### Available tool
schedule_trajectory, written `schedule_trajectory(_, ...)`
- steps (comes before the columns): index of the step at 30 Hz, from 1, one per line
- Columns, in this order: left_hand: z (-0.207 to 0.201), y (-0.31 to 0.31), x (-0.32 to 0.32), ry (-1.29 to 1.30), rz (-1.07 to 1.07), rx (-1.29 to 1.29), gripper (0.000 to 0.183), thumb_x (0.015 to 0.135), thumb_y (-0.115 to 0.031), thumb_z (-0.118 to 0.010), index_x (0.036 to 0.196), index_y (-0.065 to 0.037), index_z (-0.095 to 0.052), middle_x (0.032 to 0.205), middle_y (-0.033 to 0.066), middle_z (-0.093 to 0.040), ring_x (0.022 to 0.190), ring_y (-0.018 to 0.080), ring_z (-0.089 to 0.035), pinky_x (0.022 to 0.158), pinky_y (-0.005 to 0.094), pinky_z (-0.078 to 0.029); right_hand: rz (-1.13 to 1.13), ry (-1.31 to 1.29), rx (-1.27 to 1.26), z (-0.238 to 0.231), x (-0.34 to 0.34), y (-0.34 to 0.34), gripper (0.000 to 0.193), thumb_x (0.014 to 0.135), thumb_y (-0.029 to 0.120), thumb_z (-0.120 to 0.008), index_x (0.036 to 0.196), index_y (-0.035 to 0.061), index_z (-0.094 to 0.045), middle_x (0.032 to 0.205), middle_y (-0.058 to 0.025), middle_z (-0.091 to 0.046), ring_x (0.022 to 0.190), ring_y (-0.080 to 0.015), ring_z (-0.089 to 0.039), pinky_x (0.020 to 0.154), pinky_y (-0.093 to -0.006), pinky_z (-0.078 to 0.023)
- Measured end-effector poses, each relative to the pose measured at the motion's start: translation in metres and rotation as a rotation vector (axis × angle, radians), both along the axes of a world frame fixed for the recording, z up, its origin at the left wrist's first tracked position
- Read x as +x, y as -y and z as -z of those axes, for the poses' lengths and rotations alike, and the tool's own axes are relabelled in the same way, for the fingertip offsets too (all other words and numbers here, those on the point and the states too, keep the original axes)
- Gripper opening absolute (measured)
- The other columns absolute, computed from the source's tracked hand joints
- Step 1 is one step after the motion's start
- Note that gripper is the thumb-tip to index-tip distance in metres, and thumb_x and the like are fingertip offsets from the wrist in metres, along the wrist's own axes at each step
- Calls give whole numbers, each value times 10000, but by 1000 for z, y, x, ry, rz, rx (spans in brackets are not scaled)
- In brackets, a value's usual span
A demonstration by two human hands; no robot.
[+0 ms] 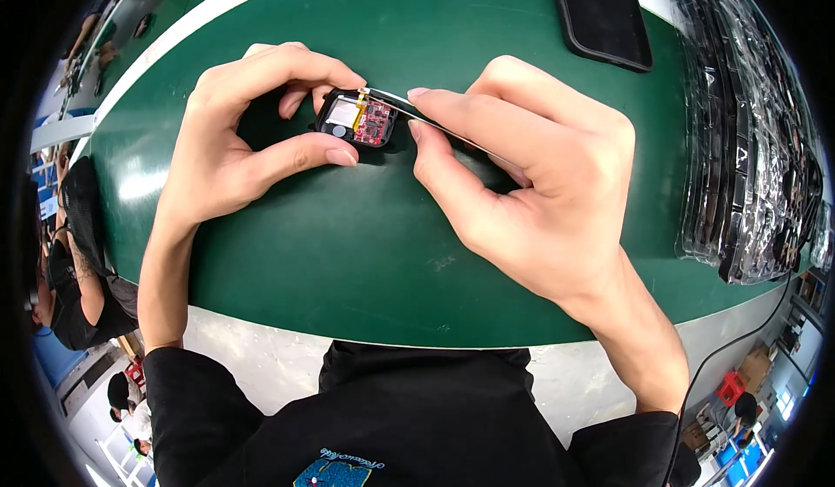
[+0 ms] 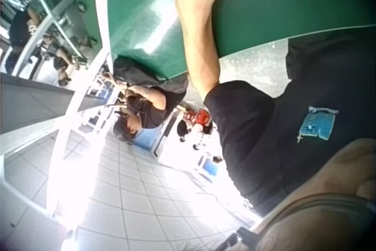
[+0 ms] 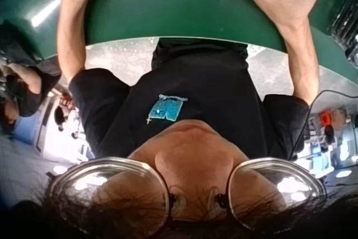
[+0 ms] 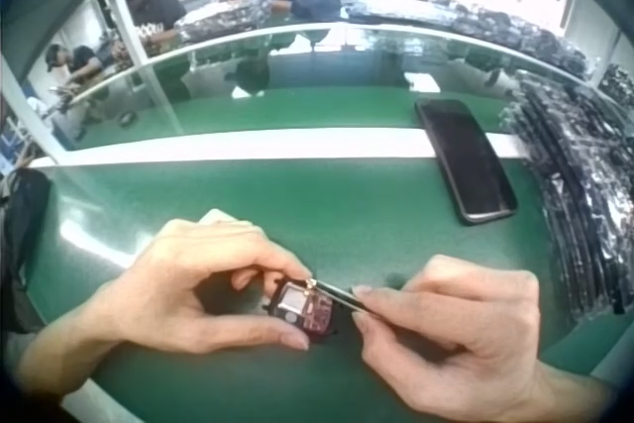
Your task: Assembling internal components of a smartwatch using tweezers at a factory workbench.
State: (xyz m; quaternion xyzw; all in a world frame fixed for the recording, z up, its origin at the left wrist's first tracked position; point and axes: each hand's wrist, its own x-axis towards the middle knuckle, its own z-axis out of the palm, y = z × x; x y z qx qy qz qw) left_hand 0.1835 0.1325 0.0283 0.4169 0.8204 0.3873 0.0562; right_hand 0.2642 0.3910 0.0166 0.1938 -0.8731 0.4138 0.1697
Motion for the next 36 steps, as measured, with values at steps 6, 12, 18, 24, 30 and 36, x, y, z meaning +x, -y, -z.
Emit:
schedule_trajectory(6, 1, 0, -2, 0, 10, -12, 486, 691, -106, -963, 1133, -26, -778, 918, 25, -713, 743, 160, -495, 754, 312, -421, 1, -34, 67, 0, -1, 2, 293, 821, -78, -852, 1096, 20, -858, 733, 12, -616, 539, -20, -396, 494, -247, -262)
schedule_trajectory(12, 0, 7, -10, 69, 76, 15, 508, 696, -138, -972, 1159, -31, -793, 976, 30, -736, 780, 157, -506, 757, 305, -427, -28, 128, -88, -6, 0, 1, 208, 879, -65, -827, 1074, 3, -855, 729, 14, -620, 568, -21, -425, 518, -239, -265)
schedule_trajectory(18, 3, 10, -15, 102, 137, 27, 537, 694, -197, -985, 1177, -42, -808, 1018, 32, -752, 813, 156, -516, 764, 300, -431, -41, 255, -130, -10, 0, 0, 163, 883, -50, -828, 1042, -21, -849, 713, 15, -615, 583, -22, -451, 530, -243, -262)
schedule_trajectory(24, 3, 10, -16, 93, 148, 26, 517, 701, -209, -982, 1163, -49, -814, 1006, 30, -750, 816, 151, -522, 761, 298, -426, -49, 244, -92, -11, 0, 0, 163, 877, -57, -823, 1036, -27, -846, 704, 12, -610, 579, -23, -448, 528, -245, -263)
schedule_trajectory(30, -1, 7, -13, 63, 143, -4, 510, 699, -204, -978, 1156, -51, -814, 1002, 35, -756, 803, 155, -527, 752, 298, -423, -48, 265, -81, -9, -1, -1, 158, 882, -51, -817, 1036, -27, -846, 698, 12, -605, 578, -26, -447, 528, -246, -264)
schedule_trajectory(36, -1, 6, -12, 27, 148, -7, 475, 714, -193, -970, 1135, -41, -810, 1035, 46, -781, 815, 168, -561, 741, 304, -423, -61, 255, -64, -10, -1, 1, 150, 885, -51, -814, 1031, -26, -845, 696, 11, -600, 581, -26, -447, 528, -246, -264)
